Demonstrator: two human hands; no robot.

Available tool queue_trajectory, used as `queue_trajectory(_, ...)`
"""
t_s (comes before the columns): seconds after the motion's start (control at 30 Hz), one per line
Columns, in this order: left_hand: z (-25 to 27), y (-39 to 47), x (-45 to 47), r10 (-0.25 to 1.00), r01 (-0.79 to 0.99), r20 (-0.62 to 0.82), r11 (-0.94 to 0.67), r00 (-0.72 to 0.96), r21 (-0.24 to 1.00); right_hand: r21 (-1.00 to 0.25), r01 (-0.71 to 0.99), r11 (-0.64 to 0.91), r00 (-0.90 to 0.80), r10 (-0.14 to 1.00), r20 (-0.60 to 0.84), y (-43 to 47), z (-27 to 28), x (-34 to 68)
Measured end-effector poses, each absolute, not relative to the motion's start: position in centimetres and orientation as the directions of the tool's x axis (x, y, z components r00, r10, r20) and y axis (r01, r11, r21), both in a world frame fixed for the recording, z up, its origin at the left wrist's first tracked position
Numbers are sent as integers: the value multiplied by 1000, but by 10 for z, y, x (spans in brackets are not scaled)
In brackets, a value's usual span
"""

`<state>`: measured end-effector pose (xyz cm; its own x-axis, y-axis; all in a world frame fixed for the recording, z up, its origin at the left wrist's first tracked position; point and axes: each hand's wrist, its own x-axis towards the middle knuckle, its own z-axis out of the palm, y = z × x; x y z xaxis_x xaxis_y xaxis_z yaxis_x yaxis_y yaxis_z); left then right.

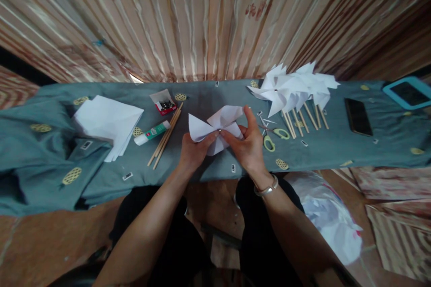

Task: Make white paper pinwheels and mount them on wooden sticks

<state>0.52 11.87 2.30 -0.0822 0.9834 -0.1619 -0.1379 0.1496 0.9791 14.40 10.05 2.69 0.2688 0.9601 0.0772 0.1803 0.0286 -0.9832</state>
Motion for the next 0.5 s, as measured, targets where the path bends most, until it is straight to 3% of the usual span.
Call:
queue_trajectory(0.2, 23, 120, 7, 975, -179, -193, 171, -112, 969, -970, 239, 38, 288, 952, 108, 101, 27, 142)
queue_trajectory(0.5, 20, 119, 5, 974, -152, -206, 190, -98, 970, -986, 165, -31, 245, 969, 11, 104, 28, 145)
